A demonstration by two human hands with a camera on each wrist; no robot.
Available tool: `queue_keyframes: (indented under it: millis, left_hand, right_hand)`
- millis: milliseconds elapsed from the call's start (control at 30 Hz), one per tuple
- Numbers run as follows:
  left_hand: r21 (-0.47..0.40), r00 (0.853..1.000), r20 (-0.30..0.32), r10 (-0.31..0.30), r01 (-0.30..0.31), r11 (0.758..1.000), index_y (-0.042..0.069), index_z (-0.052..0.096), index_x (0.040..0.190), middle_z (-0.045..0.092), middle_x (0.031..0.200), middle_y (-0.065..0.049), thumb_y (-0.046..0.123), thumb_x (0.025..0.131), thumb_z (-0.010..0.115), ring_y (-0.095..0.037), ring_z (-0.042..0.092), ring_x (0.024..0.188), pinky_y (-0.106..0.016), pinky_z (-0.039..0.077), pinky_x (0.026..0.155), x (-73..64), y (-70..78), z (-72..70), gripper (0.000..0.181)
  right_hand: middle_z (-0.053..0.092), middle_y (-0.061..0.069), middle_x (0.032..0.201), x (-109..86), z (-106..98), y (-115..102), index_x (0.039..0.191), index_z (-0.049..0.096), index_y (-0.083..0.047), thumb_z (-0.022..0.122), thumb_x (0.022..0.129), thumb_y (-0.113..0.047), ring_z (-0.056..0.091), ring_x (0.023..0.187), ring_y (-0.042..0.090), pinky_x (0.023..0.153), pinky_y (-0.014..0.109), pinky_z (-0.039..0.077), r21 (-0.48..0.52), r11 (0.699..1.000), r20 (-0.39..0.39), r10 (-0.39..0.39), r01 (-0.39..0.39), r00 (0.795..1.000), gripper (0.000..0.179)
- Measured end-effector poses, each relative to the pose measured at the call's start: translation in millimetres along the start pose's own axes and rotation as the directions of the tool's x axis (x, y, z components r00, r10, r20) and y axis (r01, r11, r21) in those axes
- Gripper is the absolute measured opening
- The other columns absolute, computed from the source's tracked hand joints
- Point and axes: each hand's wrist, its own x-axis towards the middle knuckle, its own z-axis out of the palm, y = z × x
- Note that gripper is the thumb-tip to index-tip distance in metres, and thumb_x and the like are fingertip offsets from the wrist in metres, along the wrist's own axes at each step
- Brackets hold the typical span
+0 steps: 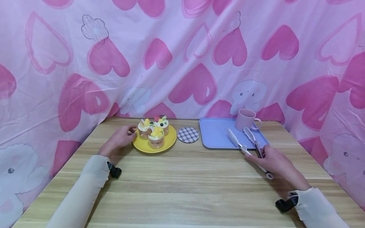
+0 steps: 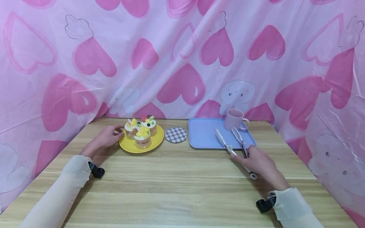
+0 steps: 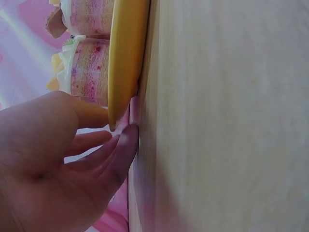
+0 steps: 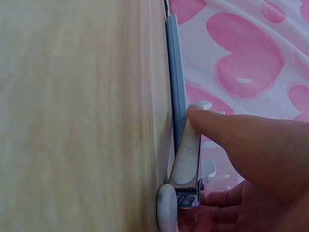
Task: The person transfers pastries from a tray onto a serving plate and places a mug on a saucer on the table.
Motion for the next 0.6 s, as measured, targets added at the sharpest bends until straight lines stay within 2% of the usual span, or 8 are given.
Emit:
queue_keyframes:
  millis: [167, 300, 433, 533, 600]
  left_hand:
    - [-0.012, 0.996, -0.080, -0.034, 0.033, 0.999, -0.004, 0.050, 0.156, 0.061, 0.145, -0.028, 0.022, 0.111, 0.053, -0.042, 0.064, 0.126, -0.056, 0.059, 0.107, -1.1, -0.1, -5.7, 0.052]
    - [-0.014, 0.983, -0.181, -0.016, 0.014, 1.000, -0.002, 0.058, 0.150, 0.064, 0.142, -0.025, 0.022, 0.111, 0.054, -0.041, 0.066, 0.123, -0.057, 0.059, 0.106, -0.8, 5.1, -9.9, 0.046]
    - [-0.021, 0.958, -0.283, 0.032, -0.039, 0.999, 0.000, 0.065, 0.142, 0.069, 0.134, -0.022, 0.021, 0.110, 0.056, -0.039, 0.069, 0.118, -0.055, 0.062, 0.101, 0.6, 19.4, -11.1, 0.040]
    - [-0.026, 0.934, -0.347, 0.081, -0.095, 0.995, 0.001, 0.068, 0.139, 0.072, 0.131, -0.021, 0.020, 0.109, 0.058, -0.038, 0.070, 0.116, -0.055, 0.063, 0.098, 0.9, 35.1, -11.1, 0.037]
    - [-0.029, 0.918, -0.380, 0.112, -0.133, 0.991, 0.002, 0.069, 0.138, 0.073, 0.129, -0.020, 0.019, 0.109, 0.059, -0.037, 0.070, 0.114, -0.054, 0.064, 0.096, 0.9, 46.7, -9.9, 0.035]
  right_hand:
    - [0.051, 0.012, 0.087, 1.3, -6.5, 0.6, 0.122, 0.048, 0.005, 0.062, 0.091, -0.084, 0.058, 0.078, 0.024, 0.059, 0.033, 0.047, 0.028, 1.000, -0.016, 0.006, -0.005, 1.000, 0.096]
    - [0.057, 0.015, 0.093, 3.8, -14.3, 1.0, 0.134, 0.048, 0.008, 0.057, 0.093, -0.085, 0.059, 0.085, 0.026, 0.062, 0.031, 0.049, 0.046, 0.999, -0.078, 0.010, -0.007, 0.997, 0.102]
    - [0.062, 0.023, 0.110, 10.0, -22.7, 2.0, 0.140, 0.049, 0.007, 0.055, 0.097, -0.080, 0.061, 0.094, 0.032, 0.065, 0.031, 0.055, 0.082, 0.997, -0.147, 0.003, 0.009, 0.989, 0.097]
    - [0.063, 0.030, 0.123, 17.5, -29.7, 2.8, 0.141, 0.050, 0.008, 0.055, 0.101, -0.074, 0.064, 0.101, 0.039, 0.069, 0.036, 0.061, 0.081, 0.996, -0.182, -0.031, 0.047, 0.983, 0.092]
    - [0.063, 0.032, 0.125, 23.2, -34.2, 2.6, 0.140, 0.052, 0.009, 0.057, 0.103, -0.070, 0.065, 0.103, 0.041, 0.070, 0.040, 0.064, 0.071, 0.994, -0.210, -0.061, 0.078, 0.976, 0.087]
